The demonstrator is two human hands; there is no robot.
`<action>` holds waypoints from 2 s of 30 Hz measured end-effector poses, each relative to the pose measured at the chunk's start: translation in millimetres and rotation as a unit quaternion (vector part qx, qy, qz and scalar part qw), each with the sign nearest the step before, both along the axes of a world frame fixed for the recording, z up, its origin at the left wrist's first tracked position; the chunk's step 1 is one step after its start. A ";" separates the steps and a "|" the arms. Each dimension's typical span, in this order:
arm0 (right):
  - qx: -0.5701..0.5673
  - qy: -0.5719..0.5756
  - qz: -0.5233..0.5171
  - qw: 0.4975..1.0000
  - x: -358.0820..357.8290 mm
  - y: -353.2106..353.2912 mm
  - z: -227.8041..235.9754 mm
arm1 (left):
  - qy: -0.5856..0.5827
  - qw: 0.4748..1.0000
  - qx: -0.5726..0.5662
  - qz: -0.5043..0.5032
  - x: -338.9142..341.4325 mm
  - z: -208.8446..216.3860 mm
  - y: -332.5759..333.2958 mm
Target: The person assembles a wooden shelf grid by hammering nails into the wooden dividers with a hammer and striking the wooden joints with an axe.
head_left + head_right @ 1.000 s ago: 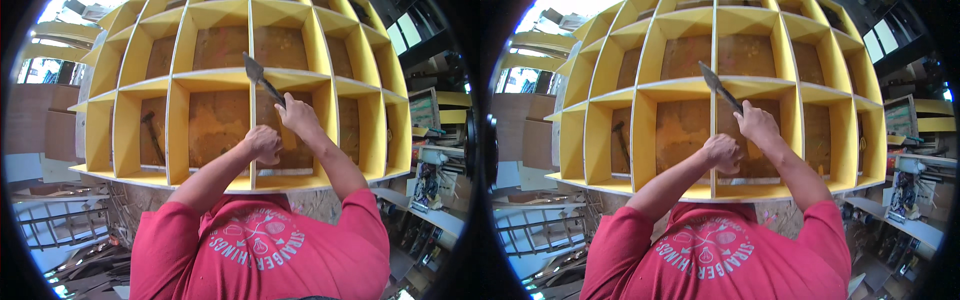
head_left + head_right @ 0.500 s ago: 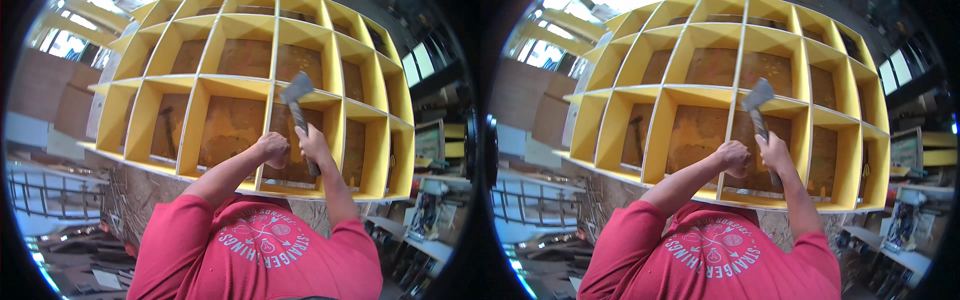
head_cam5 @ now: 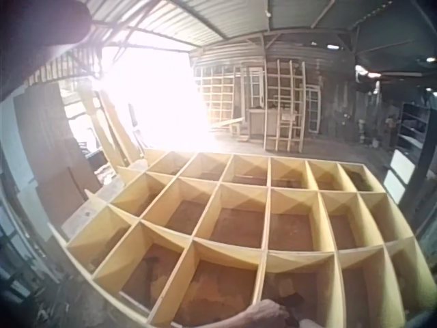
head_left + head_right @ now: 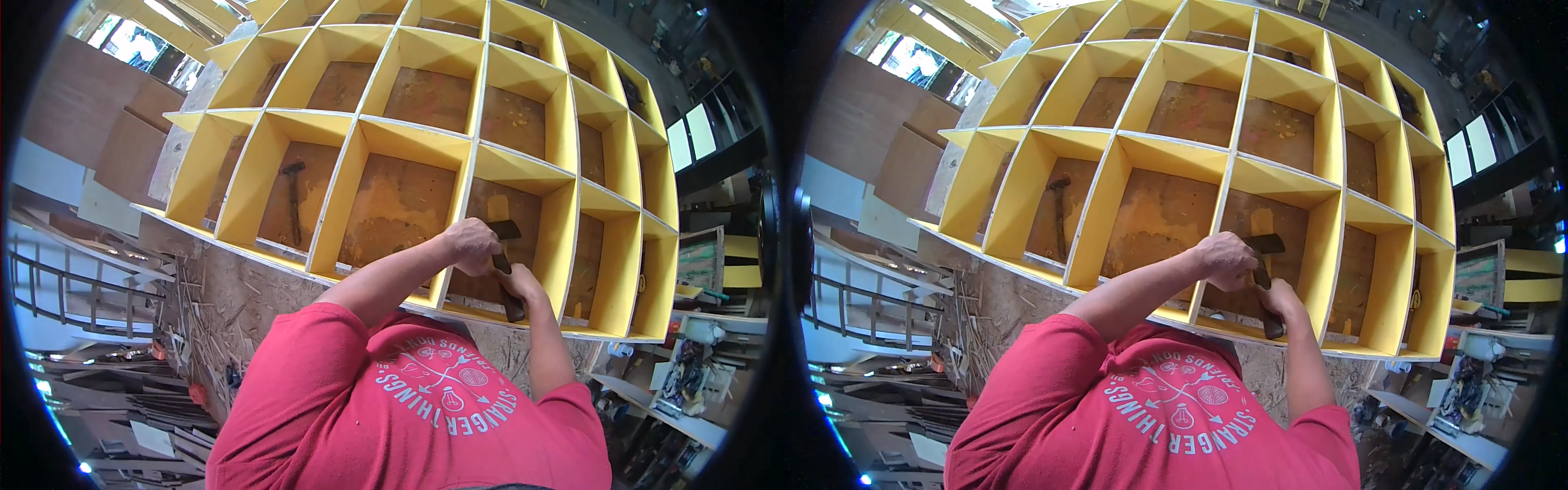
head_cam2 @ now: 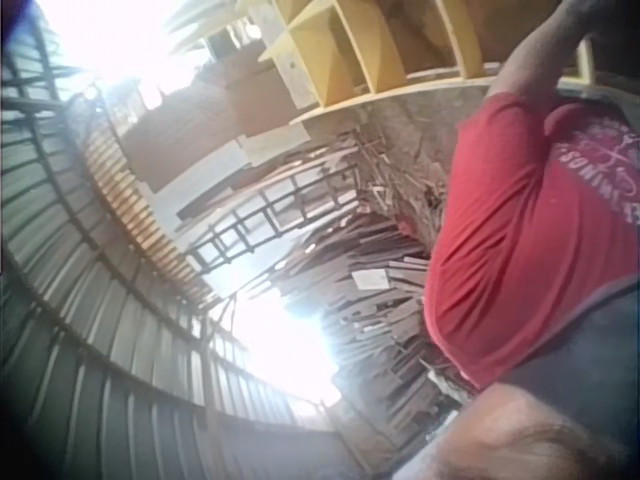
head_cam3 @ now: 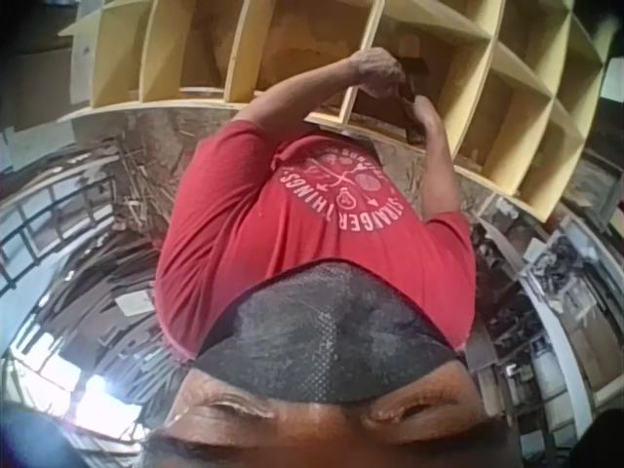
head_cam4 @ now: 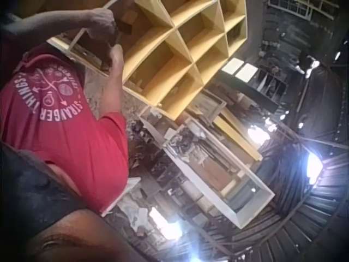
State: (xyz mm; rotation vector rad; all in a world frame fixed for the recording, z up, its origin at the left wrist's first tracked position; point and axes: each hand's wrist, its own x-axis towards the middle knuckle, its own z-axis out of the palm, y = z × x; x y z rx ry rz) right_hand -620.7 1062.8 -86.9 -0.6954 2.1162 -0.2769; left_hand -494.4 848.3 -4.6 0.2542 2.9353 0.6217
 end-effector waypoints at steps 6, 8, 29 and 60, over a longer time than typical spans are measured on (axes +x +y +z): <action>-0.066 0.148 -0.093 0.982 19.3 3.0 29.9 | 0.222 0.957 0.124 0.138 60.6 26.5 -43.3; -0.105 0.163 -0.174 0.965 31.5 0.3 67.1 | 0.256 0.909 0.174 0.281 103.0 48.5 -98.5; -0.364 0.063 -0.205 0.906 124.1 -133.8 145.1 | -0.025 0.673 0.395 0.625 293.1 -10.3 -319.6; -0.454 0.022 -0.139 0.880 86.7 -98.0 183.4 | 0.120 0.281 0.933 0.190 69.2 63.9 -7.5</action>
